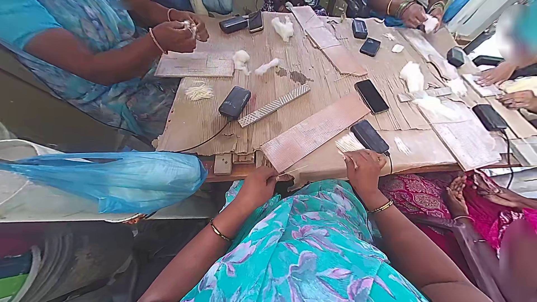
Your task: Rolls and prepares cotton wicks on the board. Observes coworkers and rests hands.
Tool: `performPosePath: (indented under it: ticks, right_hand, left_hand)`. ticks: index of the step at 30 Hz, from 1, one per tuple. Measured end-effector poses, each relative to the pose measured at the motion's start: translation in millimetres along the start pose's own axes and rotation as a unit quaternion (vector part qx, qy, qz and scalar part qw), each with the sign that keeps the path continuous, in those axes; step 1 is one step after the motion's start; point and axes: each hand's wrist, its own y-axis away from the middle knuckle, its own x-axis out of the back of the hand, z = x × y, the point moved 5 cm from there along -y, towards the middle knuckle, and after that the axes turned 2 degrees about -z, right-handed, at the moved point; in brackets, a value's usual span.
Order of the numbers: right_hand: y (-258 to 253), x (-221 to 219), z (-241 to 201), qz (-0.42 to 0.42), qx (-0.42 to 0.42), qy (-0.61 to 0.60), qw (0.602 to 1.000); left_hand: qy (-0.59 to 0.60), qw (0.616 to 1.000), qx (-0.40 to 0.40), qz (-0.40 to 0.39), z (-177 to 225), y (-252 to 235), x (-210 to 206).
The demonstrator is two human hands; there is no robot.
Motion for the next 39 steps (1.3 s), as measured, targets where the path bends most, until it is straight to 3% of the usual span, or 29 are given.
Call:
performPosePath:
  ticks: [3,9,17,22,28,35,39]
  right_hand:
    - [-20.7,-7.1,23.4,-0.002,-0.070,0.041,0.997]
    - [-33.4,-29.3,39.4,-0.071,-0.112,0.080,0.988]
    - [-31.1,4.7,66.5,-0.007,-0.167,0.066,0.984]
    - [-28.4,3.8,69.7,-0.049,-0.140,0.041,0.988]
    - [-28.4,-29.2,51.4,-0.124,-0.034,0.034,0.991]
    - [-35.4,-20.2,58.2,-0.075,-0.055,0.005,0.996]
    - [-33.3,-21.9,61.6,-0.095,-0.061,0.001,0.994]
  left_hand:
    - [0.010,1.000,-0.017,0.006,-2.1,-1.6,-6.6]
    - [0.003,1.000,-0.002,-0.011,-7.3,1.0,-9.5]
    - [-0.007,1.000,0.011,-0.019,-15.0,-0.5,-14.7]
    - [-0.016,0.999,0.025,-0.034,-21.0,-2.9,-20.5]
    - [-0.023,0.999,0.023,-0.029,-26.2,-6.0,-23.2]
    - [-0.008,1.000,0.022,-0.018,-38.9,-7.2,-25.7]
    - [0.015,1.000,0.007,0.007,-48.1,-10.8,-25.3]
